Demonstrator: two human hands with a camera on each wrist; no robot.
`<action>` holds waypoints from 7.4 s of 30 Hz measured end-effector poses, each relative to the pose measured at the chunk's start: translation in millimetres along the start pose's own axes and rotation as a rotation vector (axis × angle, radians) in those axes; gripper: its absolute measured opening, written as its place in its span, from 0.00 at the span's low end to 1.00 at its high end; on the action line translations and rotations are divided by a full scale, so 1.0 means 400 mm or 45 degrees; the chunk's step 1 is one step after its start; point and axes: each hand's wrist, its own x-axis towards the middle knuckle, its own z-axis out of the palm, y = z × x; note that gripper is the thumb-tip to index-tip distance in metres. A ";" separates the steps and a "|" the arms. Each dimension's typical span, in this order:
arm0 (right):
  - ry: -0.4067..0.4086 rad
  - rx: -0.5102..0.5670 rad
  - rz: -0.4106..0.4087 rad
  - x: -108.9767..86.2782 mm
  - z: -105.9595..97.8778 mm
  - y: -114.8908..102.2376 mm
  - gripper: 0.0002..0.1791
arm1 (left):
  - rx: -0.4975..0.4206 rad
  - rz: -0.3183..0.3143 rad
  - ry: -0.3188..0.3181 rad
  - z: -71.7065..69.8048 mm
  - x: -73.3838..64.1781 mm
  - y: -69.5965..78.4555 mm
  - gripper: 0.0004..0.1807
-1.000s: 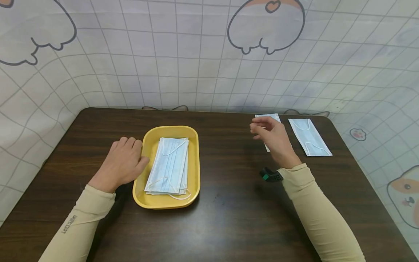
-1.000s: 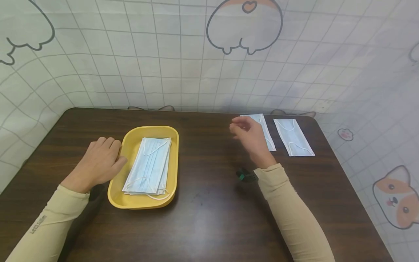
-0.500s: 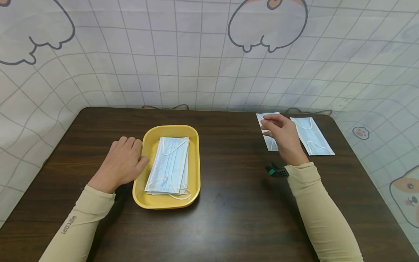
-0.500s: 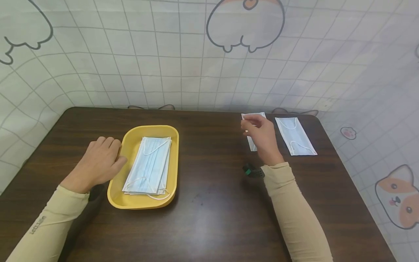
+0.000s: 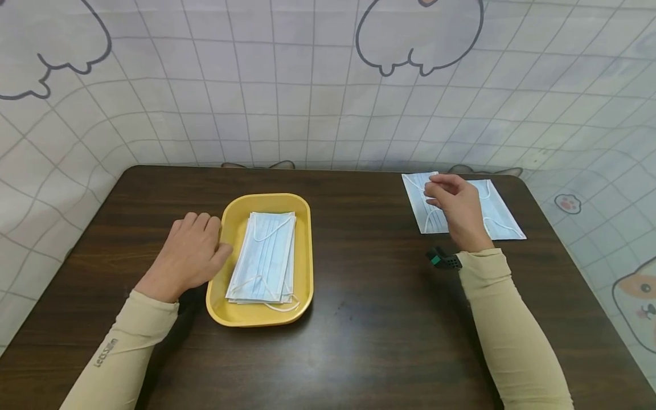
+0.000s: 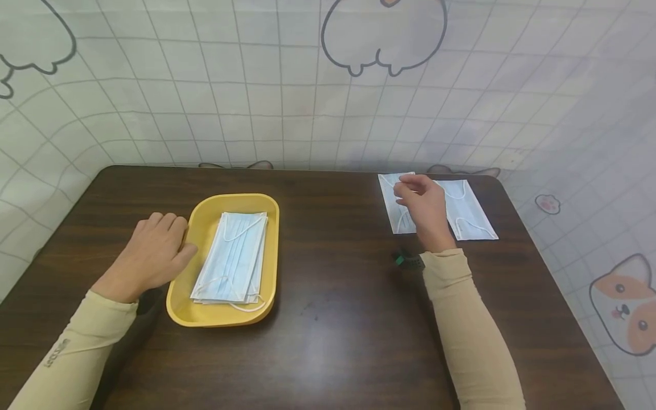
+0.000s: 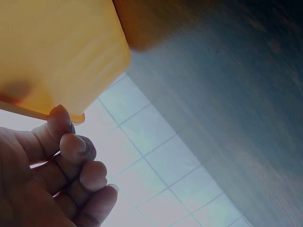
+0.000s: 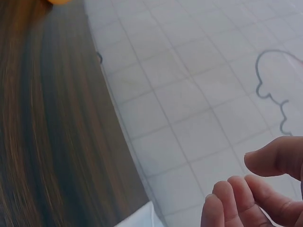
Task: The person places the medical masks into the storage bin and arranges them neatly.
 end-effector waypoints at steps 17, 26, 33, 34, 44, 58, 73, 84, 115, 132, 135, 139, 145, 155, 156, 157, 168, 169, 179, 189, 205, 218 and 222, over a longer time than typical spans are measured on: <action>0.083 -0.429 0.091 0.038 -0.083 0.067 0.22 | -0.019 0.007 0.036 0.003 0.002 -0.001 0.12; 0.057 -0.584 0.130 0.051 -0.102 0.096 0.30 | -0.023 0.000 0.032 0.003 0.000 0.001 0.12; 0.054 -0.633 0.135 0.063 -0.101 0.112 0.30 | -0.028 -0.017 0.008 -0.001 -0.005 -0.001 0.12; 0.055 -0.642 0.134 0.063 -0.102 0.115 0.30 | -0.027 -0.015 0.008 0.000 -0.005 -0.002 0.12; 0.079 -0.736 0.159 0.063 -0.109 0.124 0.28 | -0.033 0.000 0.007 0.003 0.001 -0.002 0.11; 0.131 -0.837 0.145 0.072 -0.101 0.117 0.29 | -0.035 -0.006 -0.005 -0.001 0.000 0.000 0.11; -0.059 -0.999 0.347 0.096 -0.111 0.087 0.45 | -0.028 -0.002 0.001 -0.001 0.000 0.000 0.11; -0.090 -1.101 0.311 0.092 -0.108 0.080 0.28 | -0.032 -0.011 -0.004 -0.001 0.000 0.001 0.12; -0.289 -1.115 0.394 0.071 -0.122 0.063 0.33 | -0.035 0.004 -0.001 -0.001 -0.002 -0.001 0.12; -0.321 -1.022 0.294 0.032 -0.112 0.047 0.30 | -0.034 -0.003 -0.007 -0.008 -0.002 0.001 0.12; -0.345 -0.939 0.302 0.024 -0.104 0.047 0.30 | -0.027 -0.002 -0.007 -0.008 -0.003 0.000 0.12; -0.355 -0.854 0.299 0.015 -0.094 0.044 0.29 | -0.029 -0.001 -0.001 -0.007 -0.004 -0.001 0.12; -0.378 -0.701 0.279 -0.004 -0.065 0.028 0.27 | -0.030 0.000 0.011 -0.003 -0.006 -0.004 0.12; -0.426 -0.453 0.287 -0.034 -0.009 0.008 0.27 | -0.033 -0.001 0.003 -0.003 -0.007 -0.003 0.11; -0.426 -0.432 0.288 -0.037 -0.003 0.006 0.27 | -0.033 -0.002 0.000 -0.004 -0.006 -0.003 0.11; -0.427 -0.412 0.291 -0.040 0.003 0.004 0.27 | -0.032 -0.003 -0.004 -0.005 -0.006 -0.002 0.12; -0.455 -0.300 0.296 -0.073 0.060 -0.027 0.26 | -0.024 -0.003 0.019 -0.005 -0.004 0.004 0.12; -0.456 -0.286 0.302 -0.075 0.065 -0.029 0.26 | -0.024 0.001 0.025 -0.005 -0.004 0.005 0.12; -0.521 -0.152 0.314 -0.100 0.115 -0.053 0.24 | -0.018 0.044 0.109 -0.001 -0.006 0.006 0.11; -0.632 -0.007 0.339 -0.123 0.185 -0.070 0.19 | -0.023 0.072 0.171 0.007 -0.003 0.004 0.12; -0.783 0.129 0.365 -0.157 0.320 -0.097 0.12 | -0.016 0.041 0.114 0.004 -0.001 0.006 0.12; -0.879 0.062 0.424 -0.195 0.425 -0.096 0.17 | -0.016 0.032 0.094 0.001 -0.002 0.005 0.12; -0.918 0.029 0.465 -0.207 0.455 -0.099 0.18 | -0.019 0.039 0.107 0.002 -0.002 0.003 0.12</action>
